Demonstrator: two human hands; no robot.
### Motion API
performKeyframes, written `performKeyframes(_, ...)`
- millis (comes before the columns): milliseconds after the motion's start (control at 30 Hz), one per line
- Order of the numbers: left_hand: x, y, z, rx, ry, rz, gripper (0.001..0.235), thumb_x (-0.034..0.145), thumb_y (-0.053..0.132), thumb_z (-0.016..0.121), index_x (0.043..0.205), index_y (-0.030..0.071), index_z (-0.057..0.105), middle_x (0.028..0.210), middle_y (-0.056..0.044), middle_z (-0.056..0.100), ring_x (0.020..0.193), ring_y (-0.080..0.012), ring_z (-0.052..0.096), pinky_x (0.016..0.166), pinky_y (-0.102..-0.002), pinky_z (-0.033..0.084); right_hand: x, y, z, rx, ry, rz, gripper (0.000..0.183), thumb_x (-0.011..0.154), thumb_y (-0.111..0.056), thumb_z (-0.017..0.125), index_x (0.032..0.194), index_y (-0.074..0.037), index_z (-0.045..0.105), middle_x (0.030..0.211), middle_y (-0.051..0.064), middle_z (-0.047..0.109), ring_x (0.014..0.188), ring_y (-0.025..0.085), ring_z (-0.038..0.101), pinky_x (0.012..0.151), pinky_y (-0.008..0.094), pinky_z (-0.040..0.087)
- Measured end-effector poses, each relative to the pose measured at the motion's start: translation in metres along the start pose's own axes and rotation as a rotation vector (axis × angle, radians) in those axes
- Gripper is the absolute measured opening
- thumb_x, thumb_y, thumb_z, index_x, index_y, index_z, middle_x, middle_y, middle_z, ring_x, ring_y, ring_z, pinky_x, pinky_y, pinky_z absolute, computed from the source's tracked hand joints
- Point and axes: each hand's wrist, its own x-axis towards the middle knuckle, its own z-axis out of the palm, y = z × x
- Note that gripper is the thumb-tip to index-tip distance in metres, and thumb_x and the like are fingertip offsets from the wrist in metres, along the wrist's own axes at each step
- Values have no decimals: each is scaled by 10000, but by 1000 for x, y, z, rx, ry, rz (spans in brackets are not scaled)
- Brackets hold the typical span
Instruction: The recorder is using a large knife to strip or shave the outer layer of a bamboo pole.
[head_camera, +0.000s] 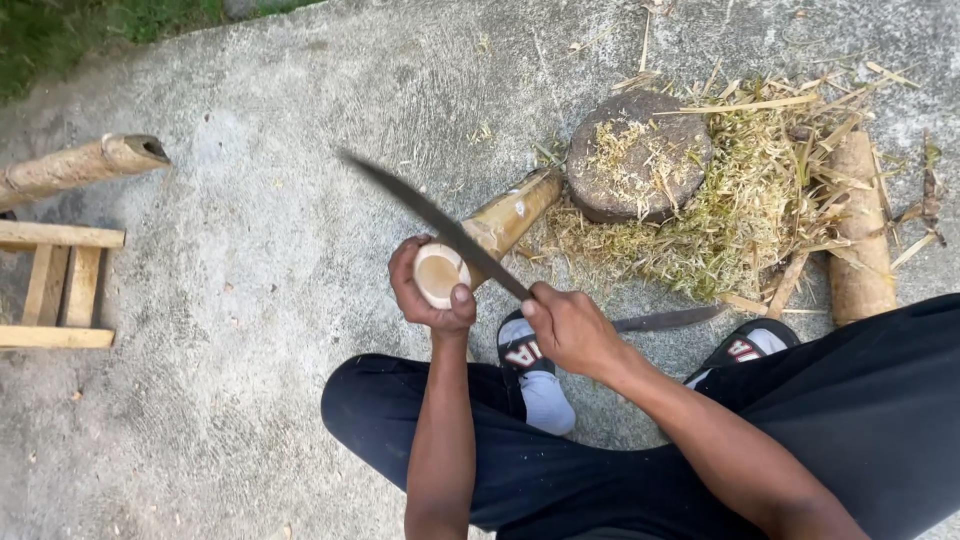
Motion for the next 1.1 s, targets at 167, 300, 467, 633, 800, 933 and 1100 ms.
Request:
performKeyframes(167, -6, 3, 0, -16, 18, 12, 750, 922, 575, 670, 1314, -47, 526, 1216, -190, 585, 1128, -305, 627, 987, -443, 581, 5, 11, 4, -24, -12, 25, 461, 1096, -342, 379, 906, 11, 607, 501, 172, 578, 430, 327, 615, 434, 470, 479)
performKeyframes(300, -6, 0, 1, 71, 5, 33, 771, 913, 598, 653, 1327, -41, 530, 1242, -192, 591, 1181, -312, 608, 1005, -426, 528, 5, 15, 8, -32, 25, -19, 384, 1071, -284, 400, 944, 14, 607, 527, 156, 586, 433, 335, 613, 421, 464, 478)
performKeyframes(467, 2, -1, 6, 8, 24, 13, 788, 919, 601, 669, 1320, -61, 518, 1232, -203, 576, 1151, -308, 617, 1017, -444, 553, 11, 10, 3, -70, 24, 14, 389, 1069, -281, 406, 923, 15, 611, 491, 130, 569, 397, 285, 592, 405, 432, 463)
performKeyframes(633, -10, 2, -2, 59, 2, -1, 782, 922, 609, 651, 1332, -44, 525, 1243, -185, 584, 1209, -309, 598, 1026, -428, 530, 5, 32, 18, -39, -50, 89, 448, 1083, -312, 348, 879, 0, 596, 502, 129, 585, 394, 302, 609, 382, 444, 470)
performKeyframes(800, -7, -8, 1, 15, 45, -20, 800, 908, 612, 673, 1329, -52, 524, 1233, -181, 577, 1141, -289, 619, 1010, -436, 555, 3, 4, 1, -55, 52, -14, 478, 1069, -378, 365, 971, 29, 597, 474, 127, 548, 412, 298, 608, 420, 453, 491)
performKeyframes(933, -8, -3, -1, 35, 29, -16, 807, 917, 607, 665, 1350, -56, 507, 1263, -183, 570, 1162, -299, 619, 1026, -444, 554, 11, 44, 22, -79, -42, 39, 518, 1085, -387, 297, 896, -10, 598, 494, 84, 530, 393, 288, 573, 401, 446, 481)
performKeyframes(1100, -2, -7, 5, -48, 60, -40, 807, 926, 607, 681, 1355, -54, 506, 1265, -177, 547, 1167, -297, 627, 1008, -436, 586, 16, 25, 9, -91, -51, 166, 528, 1073, -411, 285, 928, -18, 607, 475, 108, 557, 381, 280, 592, 384, 439, 504)
